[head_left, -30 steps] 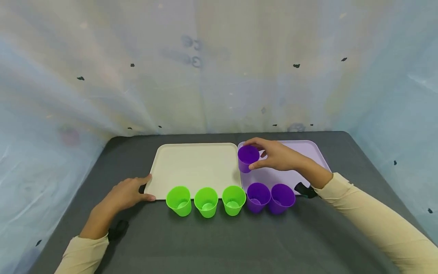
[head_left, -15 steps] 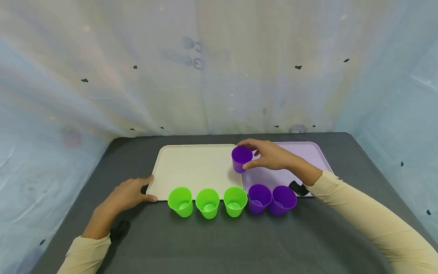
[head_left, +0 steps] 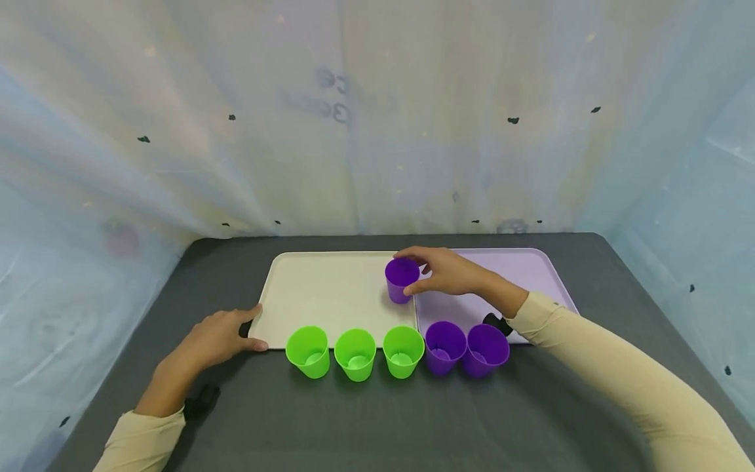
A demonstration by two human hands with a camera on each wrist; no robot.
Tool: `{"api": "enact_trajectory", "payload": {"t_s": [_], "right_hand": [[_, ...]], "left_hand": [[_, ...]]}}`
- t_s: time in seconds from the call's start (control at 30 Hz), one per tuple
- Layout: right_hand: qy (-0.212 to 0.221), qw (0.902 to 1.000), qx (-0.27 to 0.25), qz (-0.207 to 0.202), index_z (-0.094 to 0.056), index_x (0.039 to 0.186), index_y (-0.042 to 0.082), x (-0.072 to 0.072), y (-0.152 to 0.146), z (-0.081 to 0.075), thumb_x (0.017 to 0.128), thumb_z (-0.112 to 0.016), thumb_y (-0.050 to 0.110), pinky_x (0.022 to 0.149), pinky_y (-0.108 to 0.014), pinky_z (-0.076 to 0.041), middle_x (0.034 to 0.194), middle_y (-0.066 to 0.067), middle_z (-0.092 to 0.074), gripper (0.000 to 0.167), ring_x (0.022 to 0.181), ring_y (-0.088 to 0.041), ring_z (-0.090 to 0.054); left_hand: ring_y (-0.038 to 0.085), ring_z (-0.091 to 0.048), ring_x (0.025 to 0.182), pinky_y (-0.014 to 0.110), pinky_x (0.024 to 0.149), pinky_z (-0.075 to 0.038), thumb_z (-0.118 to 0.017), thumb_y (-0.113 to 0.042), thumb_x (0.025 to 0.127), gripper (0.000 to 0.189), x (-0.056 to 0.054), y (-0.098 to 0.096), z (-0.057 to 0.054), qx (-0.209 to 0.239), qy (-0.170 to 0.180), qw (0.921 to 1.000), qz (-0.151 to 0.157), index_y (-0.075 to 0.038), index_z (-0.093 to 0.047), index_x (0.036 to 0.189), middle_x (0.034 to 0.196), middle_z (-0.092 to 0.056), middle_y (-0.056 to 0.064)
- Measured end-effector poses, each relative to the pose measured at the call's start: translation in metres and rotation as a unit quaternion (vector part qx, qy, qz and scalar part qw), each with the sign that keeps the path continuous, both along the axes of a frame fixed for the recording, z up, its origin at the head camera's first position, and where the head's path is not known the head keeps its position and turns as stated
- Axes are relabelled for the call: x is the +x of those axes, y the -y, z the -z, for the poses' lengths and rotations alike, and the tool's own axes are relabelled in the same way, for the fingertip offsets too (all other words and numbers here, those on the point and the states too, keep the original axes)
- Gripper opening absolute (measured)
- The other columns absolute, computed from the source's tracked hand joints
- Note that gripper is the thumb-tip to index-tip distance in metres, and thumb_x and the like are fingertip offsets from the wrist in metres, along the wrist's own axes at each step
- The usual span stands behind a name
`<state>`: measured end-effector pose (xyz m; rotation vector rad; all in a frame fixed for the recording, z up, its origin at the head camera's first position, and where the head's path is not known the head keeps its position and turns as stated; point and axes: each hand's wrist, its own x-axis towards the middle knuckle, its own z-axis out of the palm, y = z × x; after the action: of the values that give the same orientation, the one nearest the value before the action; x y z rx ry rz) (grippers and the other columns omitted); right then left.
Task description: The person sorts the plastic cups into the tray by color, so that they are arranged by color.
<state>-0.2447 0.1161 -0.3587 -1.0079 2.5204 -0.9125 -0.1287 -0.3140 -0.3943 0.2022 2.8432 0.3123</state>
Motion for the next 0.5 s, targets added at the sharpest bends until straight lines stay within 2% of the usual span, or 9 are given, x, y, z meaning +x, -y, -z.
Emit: {"api": "enact_trajectory", "payload": {"t_s": [0.23, 0.4, 0.5], "right_hand": [[0.012, 0.9999, 0.005, -0.005, -0.049, 0.146, 0.017, -0.006, 0.009, 0.007, 0.084, -0.080, 0.041, 0.102, -0.042, -0.051, 0.133, -0.004, -0.065, 0.073, 0.123, -0.021, -0.060], [0.011, 0.9999, 0.002, 0.001, -0.048, 0.147, 0.017, -0.008, 0.012, 0.007, 0.084, -0.079, 0.041, 0.102, -0.041, -0.051, 0.134, -0.005, -0.064, 0.074, 0.125, -0.022, -0.060], [0.026, 0.9996, 0.007, -0.002, -0.043, 0.150, 0.018, -0.007, 0.010, 0.005, 0.086, -0.077, 0.041, 0.103, -0.041, -0.050, 0.139, -0.006, -0.060, 0.076, 0.128, -0.024, -0.058]], "left_hand": [[0.055, -0.049, 0.126, 0.069, 0.087, -0.045, -0.071, -0.063, 0.078, 0.098, 0.002, -0.001, -0.004, 0.001, 0.005, 1.0000, -0.001, -0.005, -0.041, 0.151, 0.142, -0.051, 0.032], [0.055, -0.049, 0.126, 0.069, 0.085, -0.045, -0.070, -0.065, 0.078, 0.098, 0.001, 0.001, -0.005, -0.003, 0.004, 1.0000, -0.001, -0.006, -0.040, 0.151, 0.142, -0.051, 0.032], [0.055, -0.049, 0.126, 0.069, 0.086, -0.045, -0.071, -0.064, 0.078, 0.098, 0.000, 0.000, -0.004, -0.001, 0.002, 1.0000, -0.002, -0.007, -0.040, 0.151, 0.143, -0.051, 0.031]]}}
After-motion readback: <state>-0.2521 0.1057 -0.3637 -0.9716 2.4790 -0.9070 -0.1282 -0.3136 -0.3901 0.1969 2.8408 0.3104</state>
